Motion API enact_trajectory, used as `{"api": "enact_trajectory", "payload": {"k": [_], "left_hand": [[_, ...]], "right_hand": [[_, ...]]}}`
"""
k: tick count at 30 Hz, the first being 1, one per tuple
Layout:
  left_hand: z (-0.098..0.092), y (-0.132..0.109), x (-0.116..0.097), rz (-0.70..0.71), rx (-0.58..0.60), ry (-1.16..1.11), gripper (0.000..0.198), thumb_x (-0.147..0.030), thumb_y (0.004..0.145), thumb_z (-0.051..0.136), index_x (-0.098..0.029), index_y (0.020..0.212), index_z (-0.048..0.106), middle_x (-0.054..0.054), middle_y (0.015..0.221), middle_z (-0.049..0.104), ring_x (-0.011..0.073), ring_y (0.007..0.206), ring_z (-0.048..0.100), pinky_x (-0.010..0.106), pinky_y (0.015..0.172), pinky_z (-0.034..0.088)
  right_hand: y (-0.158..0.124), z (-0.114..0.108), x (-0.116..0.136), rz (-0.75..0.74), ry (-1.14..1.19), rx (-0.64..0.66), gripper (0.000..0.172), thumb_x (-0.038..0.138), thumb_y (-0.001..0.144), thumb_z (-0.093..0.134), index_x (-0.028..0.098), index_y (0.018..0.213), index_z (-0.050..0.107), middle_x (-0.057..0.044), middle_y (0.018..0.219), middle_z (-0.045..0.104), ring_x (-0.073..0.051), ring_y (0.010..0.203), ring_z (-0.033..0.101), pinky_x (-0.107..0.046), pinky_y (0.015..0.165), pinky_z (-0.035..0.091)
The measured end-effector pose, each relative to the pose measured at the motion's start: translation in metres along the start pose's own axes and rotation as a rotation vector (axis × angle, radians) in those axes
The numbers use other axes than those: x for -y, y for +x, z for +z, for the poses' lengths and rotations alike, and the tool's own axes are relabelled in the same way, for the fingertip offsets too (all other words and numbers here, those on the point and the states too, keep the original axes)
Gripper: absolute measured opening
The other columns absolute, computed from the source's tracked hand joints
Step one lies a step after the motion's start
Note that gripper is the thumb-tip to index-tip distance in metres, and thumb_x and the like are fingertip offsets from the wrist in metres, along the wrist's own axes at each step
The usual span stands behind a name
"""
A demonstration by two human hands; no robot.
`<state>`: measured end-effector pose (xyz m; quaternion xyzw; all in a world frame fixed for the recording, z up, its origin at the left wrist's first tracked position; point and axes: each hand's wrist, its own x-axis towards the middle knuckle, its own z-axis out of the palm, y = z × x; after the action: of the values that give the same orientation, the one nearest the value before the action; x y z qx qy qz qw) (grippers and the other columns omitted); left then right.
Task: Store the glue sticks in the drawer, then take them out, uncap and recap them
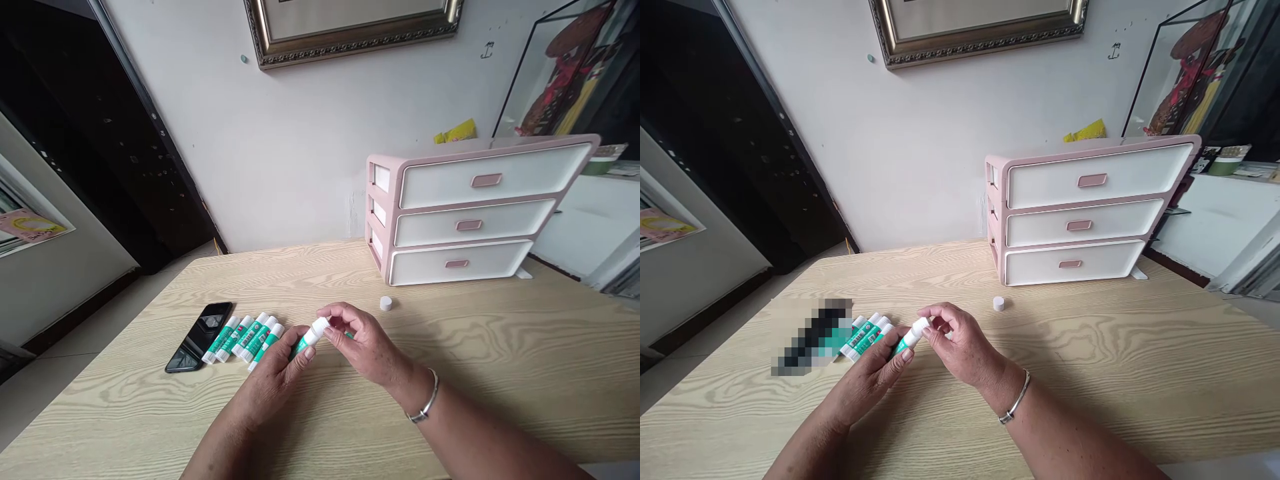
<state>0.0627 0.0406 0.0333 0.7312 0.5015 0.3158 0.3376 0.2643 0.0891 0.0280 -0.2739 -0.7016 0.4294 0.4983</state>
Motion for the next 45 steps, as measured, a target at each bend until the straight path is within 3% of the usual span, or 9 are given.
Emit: {"api": "enact_trajectory", "payload": {"k": [7,13,28,34,39,42,45], "left_hand": [[-0.004,0.002,-0.007,-0.075,-0.033,0.072,0.035,-0.048,0.096,0.051,-0.018,0.112,0.061,0.0,0.088,0.056,0.0162,0.079,0.048,0.027,0.072,0.039],[-0.005,0.001,-0.003,-0.033,0.004,0.06,0.026,-0.041,0.097,0.052,-0.019,0.107,0.061,-0.002,0.085,0.054,0.0147,0.077,0.046,0.025,0.069,0.038],[0.0,0.001,0.004,0.003,0.063,-0.009,0.035,-0.044,0.098,0.052,-0.02,0.121,0.06,0.003,0.101,0.063,0.0183,0.091,0.054,0.028,0.081,0.043],[0.001,0.0,-0.008,-0.026,0.065,-0.14,0.038,-0.048,0.093,0.06,-0.021,0.12,0.062,0.003,0.102,0.064,0.0208,0.097,0.056,0.029,0.085,0.043],[0.001,0.001,-0.011,-0.095,-0.045,-0.187,0.042,-0.058,0.093,0.051,-0.018,0.096,0.063,0.0,0.083,0.06,0.0164,0.078,0.052,0.027,0.07,0.04],[0.0,0.001,-0.005,-0.158,-0.168,-0.14,0.051,-0.065,0.093,0.045,-0.019,0.07,0.052,-0.003,0.064,0.046,0.0131,0.062,0.041,0.027,0.058,0.033],[-0.003,0.0,-0.005,-0.214,-0.249,-0.106,0.056,-0.066,0.093,0.038,-0.022,0.059,0.041,-0.003,0.055,0.04,0.0132,0.058,0.037,0.027,0.056,0.032]], "right_hand": [[0.001,-0.003,0.0,-0.023,-0.044,-0.027,0.022,0.024,0.092,0.062,0.02,0.113,0.067,-0.005,0.102,0.069,-0.015,0.086,0.063,-0.03,0.079,0.053],[0.002,-0.002,0.005,-0.002,-0.071,0.015,0.021,0.023,0.089,0.063,0.018,0.109,0.068,-0.005,0.096,0.069,-0.014,0.082,0.062,-0.03,0.075,0.053],[-0.001,0.001,0.011,-0.019,-0.099,0.061,0.025,0.017,0.087,0.065,0.021,0.111,0.07,-0.003,0.096,0.071,-0.014,0.083,0.063,-0.028,0.077,0.054],[-0.004,0.01,0.014,-0.043,-0.079,0.103,0.025,0.018,0.087,0.068,0.021,0.111,0.07,-0.003,0.095,0.07,-0.013,0.082,0.063,-0.027,0.075,0.055],[-0.009,0.012,0.009,-0.084,-0.105,0.131,0.04,0.024,0.087,0.069,0.023,0.127,0.063,-0.005,0.107,0.071,-0.014,0.083,0.065,-0.03,0.078,0.056],[-0.008,0.004,-0.001,-0.087,-0.131,0.059,0.041,0.024,0.09,0.065,0.024,0.131,0.06,-0.007,0.114,0.07,-0.015,0.085,0.066,-0.032,0.081,0.057],[-0.002,-0.013,-0.012,-0.043,-0.268,-0.078,0.03,0.027,0.094,0.059,0.023,0.123,0.064,-0.008,0.109,0.072,-0.018,0.089,0.067,-0.034,0.084,0.056]]}}
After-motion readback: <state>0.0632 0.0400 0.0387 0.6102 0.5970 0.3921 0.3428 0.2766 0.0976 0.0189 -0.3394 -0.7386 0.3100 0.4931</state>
